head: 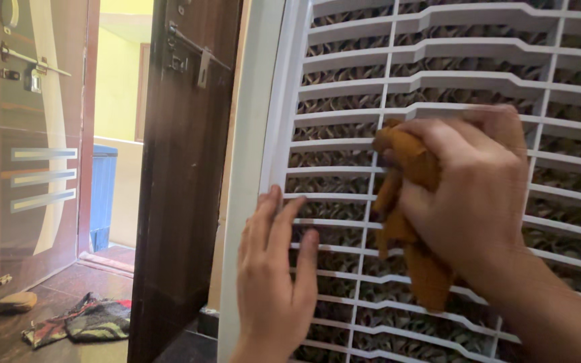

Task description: The person wipes the horizontal slats of a white air cooler vent with a brown cloth, moving methodically across the grille. The person uses both hands to hold and maneuver the cloth while cleaning the vent surface.

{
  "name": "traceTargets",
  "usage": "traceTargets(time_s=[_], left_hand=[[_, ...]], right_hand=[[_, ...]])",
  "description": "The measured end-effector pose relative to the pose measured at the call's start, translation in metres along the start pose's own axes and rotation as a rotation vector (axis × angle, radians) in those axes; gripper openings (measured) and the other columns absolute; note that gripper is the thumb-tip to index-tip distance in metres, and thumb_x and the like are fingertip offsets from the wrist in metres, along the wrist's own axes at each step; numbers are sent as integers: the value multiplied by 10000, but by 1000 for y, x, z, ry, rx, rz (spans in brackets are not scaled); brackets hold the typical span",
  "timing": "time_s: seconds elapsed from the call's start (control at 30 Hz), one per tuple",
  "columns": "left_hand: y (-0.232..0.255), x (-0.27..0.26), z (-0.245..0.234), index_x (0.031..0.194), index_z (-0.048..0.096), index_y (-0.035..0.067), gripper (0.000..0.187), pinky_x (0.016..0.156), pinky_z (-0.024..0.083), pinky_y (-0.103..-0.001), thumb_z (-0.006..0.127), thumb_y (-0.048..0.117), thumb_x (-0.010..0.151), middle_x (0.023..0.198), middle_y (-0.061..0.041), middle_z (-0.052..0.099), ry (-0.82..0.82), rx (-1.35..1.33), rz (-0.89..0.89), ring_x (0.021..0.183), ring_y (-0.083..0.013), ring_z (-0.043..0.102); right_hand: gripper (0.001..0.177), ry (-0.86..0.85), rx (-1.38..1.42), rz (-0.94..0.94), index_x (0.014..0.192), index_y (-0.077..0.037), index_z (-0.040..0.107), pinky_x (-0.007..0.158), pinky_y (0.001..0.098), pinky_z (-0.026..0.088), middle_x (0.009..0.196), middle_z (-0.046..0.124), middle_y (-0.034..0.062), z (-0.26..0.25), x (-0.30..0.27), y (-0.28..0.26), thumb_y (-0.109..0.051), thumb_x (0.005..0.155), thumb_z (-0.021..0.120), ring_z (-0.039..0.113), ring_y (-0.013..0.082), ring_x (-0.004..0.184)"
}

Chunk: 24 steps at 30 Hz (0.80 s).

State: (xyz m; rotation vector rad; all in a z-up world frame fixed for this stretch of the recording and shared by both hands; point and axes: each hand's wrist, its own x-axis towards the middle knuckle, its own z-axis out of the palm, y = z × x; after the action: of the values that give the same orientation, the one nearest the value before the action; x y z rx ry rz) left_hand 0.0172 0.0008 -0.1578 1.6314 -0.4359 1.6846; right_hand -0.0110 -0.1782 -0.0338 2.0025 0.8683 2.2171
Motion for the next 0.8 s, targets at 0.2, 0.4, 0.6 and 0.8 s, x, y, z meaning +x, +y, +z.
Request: traceTargets(time_s=[0.2, 0.4, 0.6, 0.8], left_hand=[[26, 49, 3, 1071, 797, 118, 247, 843, 526, -442, 635, 272, 965, 992, -112, 755, 103, 190, -94, 989, -325, 688], [47, 101, 10, 883, 833, 199, 232, 771, 569, -461, 817, 407, 781, 849, -125, 770, -103, 313, -486, 848, -343, 732], [60, 116, 16, 848, 820, 187, 180, 805, 581, -447, 864, 295, 711, 894, -101, 772, -83, 380, -506, 881, -324, 741], [65, 117, 19, 868, 795, 148, 193, 807, 577, -470, 842, 304, 764, 932, -123, 767, -125, 511, -471, 927, -340, 735]], right_hand=[[442, 47, 64, -150, 1111, 0, 661, 1028, 496, 468, 1285, 672, 179, 15, 1, 2, -37, 679, 747, 577, 431, 1230], [495, -27, 216, -95, 1191, -12, 623, 1047, 508, 441, 1327, 627, 192, 20, -1, 14, -31, 708, 730, 589, 402, 1214], [504, 58, 236, -39, 1200, -9, 621, 1078, 506, 427, 1379, 616, 197, 26, -9, 12, -19, 708, 733, 575, 435, 1229], [505, 52, 235, -17, 1209, 9, 624, 1069, 505, 436, 1381, 621, 200, 27, -11, 12, -20, 719, 740, 579, 441, 1207]])
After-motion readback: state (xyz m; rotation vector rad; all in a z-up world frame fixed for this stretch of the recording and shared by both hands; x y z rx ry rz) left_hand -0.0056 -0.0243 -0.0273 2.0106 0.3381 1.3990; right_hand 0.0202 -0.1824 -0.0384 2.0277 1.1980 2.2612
